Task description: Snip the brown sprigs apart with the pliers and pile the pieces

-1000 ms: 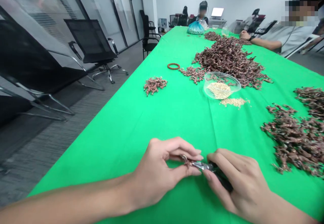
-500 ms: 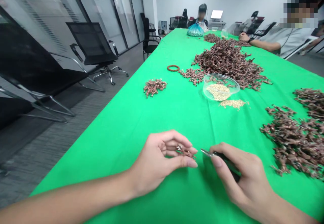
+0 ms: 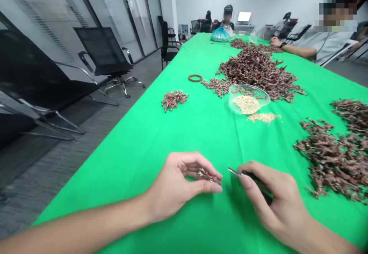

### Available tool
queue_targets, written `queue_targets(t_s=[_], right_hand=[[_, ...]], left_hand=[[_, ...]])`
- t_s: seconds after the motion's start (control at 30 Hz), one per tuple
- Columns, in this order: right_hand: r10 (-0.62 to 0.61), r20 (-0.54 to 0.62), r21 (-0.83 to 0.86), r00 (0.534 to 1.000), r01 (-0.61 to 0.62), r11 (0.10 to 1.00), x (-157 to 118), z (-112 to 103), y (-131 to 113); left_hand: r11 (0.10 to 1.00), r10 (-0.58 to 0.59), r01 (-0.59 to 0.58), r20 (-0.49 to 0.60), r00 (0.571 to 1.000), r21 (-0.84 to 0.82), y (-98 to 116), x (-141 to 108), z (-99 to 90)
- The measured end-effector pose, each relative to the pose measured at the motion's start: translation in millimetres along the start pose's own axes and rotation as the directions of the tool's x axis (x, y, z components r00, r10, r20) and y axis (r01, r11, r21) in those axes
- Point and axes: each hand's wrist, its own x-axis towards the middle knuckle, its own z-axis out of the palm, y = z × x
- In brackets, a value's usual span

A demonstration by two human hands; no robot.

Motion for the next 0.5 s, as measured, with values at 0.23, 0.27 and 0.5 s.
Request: queue_targets(t_s=[0.23,0.27,0.5], right_hand=[[0.024,-0.009,0.011,1.0,-0.024,1.0,4.3,-0.6,4.2],[0.026,-0.009,0.013,1.0,-0.026,1.0,5.1,-0.8,4.6],[0.039,-0.006,0.041,0.999,-0.039,0.998,10.3,-3.3,3.5]], left_hand=[[0.941,0.168,-0.131,-0.098,0.981,0.311,0.8,15.0,-18.9],[0.921,0.214,-0.159,-0.12,0.97,0.356,2.7,19.9,-25.4],[0.764,0.463,-0.18,-0.331,0.822,0.62,30.2,79.5,-84.3]])
